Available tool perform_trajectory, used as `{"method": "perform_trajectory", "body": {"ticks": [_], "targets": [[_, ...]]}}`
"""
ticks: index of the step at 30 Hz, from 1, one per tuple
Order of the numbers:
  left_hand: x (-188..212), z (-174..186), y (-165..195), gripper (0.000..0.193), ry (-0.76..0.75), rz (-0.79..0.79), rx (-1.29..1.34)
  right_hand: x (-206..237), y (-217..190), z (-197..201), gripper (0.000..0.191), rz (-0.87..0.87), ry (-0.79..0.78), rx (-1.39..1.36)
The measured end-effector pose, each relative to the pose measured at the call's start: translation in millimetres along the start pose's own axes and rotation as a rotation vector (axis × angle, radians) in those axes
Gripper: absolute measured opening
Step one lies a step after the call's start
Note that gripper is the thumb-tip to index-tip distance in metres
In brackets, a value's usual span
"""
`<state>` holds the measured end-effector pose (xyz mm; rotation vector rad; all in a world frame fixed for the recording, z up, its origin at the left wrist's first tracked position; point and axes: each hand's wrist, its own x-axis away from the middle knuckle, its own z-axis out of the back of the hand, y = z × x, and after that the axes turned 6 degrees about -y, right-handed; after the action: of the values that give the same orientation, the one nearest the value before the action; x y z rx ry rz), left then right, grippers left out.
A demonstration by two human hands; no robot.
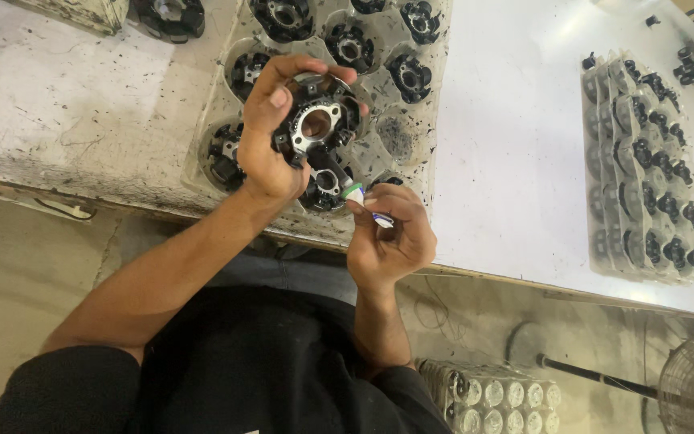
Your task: The person picks black circular rotor components one at a time from a plastic tray, holds each in one hand, and squeezes adhesive from a small tube onto the metal hub of each part, then places the treated part back into the tray and reaches for the next one.
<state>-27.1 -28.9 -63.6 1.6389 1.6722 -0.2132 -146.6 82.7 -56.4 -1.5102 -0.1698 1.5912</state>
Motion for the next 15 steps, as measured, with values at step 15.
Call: {"method": "perform_trajectory", "body": {"ticks": [15], "targets": [[-72, 20, -103, 0.031, 0.177, 0.78, -0.48, -4, 29, 62, 0.027, 0.038, 0.455, -0.363]]}}
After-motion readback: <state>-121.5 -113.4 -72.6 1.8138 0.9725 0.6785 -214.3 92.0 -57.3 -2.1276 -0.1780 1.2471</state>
